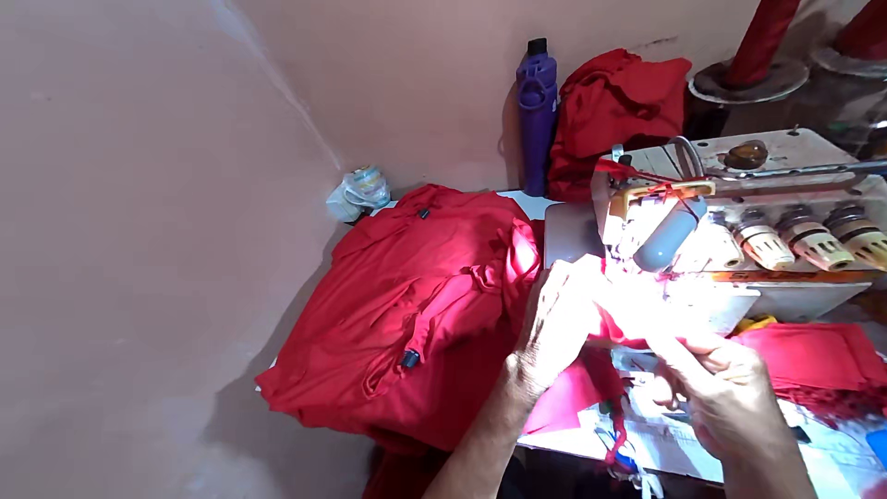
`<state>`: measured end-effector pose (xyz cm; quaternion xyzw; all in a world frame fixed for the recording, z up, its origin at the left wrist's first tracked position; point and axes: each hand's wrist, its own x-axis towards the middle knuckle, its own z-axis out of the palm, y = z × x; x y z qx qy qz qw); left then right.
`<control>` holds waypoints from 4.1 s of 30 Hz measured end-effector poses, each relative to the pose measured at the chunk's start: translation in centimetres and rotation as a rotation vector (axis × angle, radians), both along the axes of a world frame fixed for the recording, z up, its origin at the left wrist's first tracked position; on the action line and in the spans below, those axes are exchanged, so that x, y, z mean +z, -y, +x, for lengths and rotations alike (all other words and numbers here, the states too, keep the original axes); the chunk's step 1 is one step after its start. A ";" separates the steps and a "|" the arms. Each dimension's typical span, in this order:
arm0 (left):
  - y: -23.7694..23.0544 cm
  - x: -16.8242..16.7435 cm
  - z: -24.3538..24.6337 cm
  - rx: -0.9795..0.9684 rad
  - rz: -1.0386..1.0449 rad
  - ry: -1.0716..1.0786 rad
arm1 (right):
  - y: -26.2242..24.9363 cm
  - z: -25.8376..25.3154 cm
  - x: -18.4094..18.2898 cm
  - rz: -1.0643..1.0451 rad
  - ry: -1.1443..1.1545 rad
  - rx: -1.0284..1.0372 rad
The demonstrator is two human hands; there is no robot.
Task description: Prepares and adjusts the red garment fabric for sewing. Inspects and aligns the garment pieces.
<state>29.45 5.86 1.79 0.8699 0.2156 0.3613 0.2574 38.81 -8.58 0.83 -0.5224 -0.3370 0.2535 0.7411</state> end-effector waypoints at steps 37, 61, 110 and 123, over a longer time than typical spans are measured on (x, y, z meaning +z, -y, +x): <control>-1.0 0.3 -3.3 0.059 0.328 -0.057 | -0.7 0.9 1.4 0.029 -0.171 0.105; 1.6 3.3 -3.7 -0.232 0.197 0.082 | -2.3 2.9 2.6 -0.169 0.564 0.614; 3.2 -3.5 -4.6 0.195 0.188 0.154 | -2.7 0.0 -1.6 -0.086 0.535 -0.213; 4.1 -3.1 -2.9 0.094 0.216 0.139 | 1.1 -3.9 -3.3 -0.022 0.669 -0.349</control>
